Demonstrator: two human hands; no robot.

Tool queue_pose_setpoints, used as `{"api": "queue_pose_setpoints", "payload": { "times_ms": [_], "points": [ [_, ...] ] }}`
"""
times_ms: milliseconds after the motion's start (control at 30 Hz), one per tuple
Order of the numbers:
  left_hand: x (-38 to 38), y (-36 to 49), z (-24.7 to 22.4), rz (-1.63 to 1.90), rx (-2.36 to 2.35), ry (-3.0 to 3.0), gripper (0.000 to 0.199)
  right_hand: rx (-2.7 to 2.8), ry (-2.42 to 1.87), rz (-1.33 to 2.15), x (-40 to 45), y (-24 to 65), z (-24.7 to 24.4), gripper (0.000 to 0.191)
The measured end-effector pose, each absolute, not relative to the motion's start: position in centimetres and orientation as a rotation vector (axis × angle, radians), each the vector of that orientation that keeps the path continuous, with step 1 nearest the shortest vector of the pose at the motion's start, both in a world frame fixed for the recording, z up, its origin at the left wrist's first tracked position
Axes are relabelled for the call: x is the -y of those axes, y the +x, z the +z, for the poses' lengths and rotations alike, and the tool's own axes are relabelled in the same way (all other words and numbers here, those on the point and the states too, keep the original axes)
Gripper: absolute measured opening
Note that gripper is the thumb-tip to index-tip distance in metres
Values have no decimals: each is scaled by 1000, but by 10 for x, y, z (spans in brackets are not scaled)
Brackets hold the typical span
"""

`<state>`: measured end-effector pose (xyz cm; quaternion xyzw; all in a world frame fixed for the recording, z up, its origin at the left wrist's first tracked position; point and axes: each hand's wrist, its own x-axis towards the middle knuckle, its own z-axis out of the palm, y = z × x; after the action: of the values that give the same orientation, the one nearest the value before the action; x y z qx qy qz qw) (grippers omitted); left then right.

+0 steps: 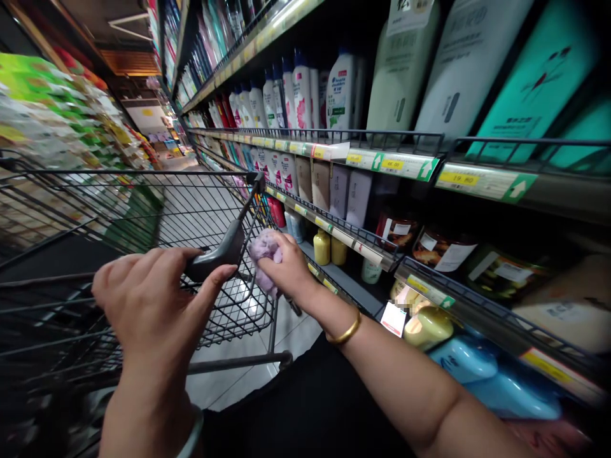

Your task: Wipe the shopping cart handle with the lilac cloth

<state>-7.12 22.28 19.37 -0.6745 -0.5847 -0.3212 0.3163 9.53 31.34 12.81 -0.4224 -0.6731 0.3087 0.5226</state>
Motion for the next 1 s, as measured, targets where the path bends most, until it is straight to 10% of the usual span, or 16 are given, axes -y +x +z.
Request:
{"api": "queue_pose_setpoints", "payload": {
  "times_ms": [1000],
  "points": [
    [-239, -75, 186, -1019, 1531, -1762, 54, 1839, -910, 530, -307, 99, 127, 45]
  ]
}}
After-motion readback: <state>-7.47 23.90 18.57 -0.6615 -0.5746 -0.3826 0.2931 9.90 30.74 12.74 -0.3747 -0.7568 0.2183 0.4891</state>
